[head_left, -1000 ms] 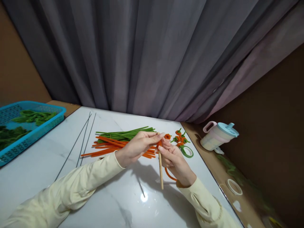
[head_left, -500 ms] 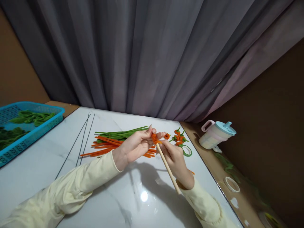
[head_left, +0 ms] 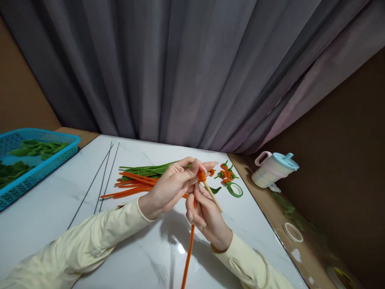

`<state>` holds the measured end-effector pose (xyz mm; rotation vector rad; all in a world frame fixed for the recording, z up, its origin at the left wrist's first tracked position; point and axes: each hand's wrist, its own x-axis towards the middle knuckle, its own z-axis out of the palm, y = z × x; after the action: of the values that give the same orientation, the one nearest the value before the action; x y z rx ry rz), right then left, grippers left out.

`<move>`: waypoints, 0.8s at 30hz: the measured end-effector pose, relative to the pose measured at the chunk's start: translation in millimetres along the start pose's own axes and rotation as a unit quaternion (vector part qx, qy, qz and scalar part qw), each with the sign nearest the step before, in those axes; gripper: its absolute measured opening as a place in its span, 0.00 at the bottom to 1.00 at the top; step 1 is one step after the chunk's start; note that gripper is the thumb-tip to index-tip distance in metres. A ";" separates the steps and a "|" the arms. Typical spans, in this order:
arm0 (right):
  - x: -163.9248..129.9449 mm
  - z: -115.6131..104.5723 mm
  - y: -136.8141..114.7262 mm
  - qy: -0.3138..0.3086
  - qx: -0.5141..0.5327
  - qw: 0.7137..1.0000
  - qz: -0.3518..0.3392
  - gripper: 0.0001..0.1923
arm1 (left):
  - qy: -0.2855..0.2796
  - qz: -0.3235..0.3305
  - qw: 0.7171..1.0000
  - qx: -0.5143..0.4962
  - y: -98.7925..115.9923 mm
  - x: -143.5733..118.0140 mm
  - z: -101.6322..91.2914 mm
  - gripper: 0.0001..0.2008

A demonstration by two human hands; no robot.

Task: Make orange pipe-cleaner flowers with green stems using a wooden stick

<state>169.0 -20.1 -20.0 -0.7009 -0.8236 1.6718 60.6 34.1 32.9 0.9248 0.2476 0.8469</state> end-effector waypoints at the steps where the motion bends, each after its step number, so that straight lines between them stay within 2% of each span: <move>1: -0.3 0.8 1.3 0.000 0.007 1.000 -0.001 0.20 | -0.005 0.001 1.000 0.020 0.5 -0.8 1.2 0.12; 6: -5.6 8.6 7.1 0.021 0.017 1.000 0.000 0.22 | 0.001 0.009 0.989 0.145 8.5 -5.9 4.8 0.15; 11: -17.5 18.5 3.6 0.032 -0.018 0.999 -0.014 0.17 | -0.016 0.099 0.947 0.304 20.7 -13.4 5.5 0.12; 13: -19.5 19.4 -0.3 0.033 -0.035 0.999 -0.023 0.17 | -0.029 0.139 0.918 0.371 21.0 -14.8 4.1 0.11; 16: -17.9 16.5 -7.9 0.048 -0.073 0.996 -0.035 0.16 | -0.043 0.204 0.849 0.485 16.7 -12.6 -0.3 0.10; 19: -13.2 9.6 -17.3 0.063 -0.125 0.989 -0.041 0.17 | -0.060 0.237 0.798 0.551 12.3 -7.2 -5.1 0.11; 21: -9.9 3.4 -23.8 0.059 -0.163 0.984 -0.035 0.17 | -0.054 0.240 0.792 0.559 11.8 -3.8 -7.1 0.11; 24: -6.5 -6.0 -33.2 0.029 -0.236 0.971 -0.021 0.17 | -0.024 0.221 0.811 0.541 13.8 -0.1 -8.4 0.12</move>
<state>194.0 -19.8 3.7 -1.0432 -1.2029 1.4192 48.7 43.5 38.6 2.1398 0.5035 1.1091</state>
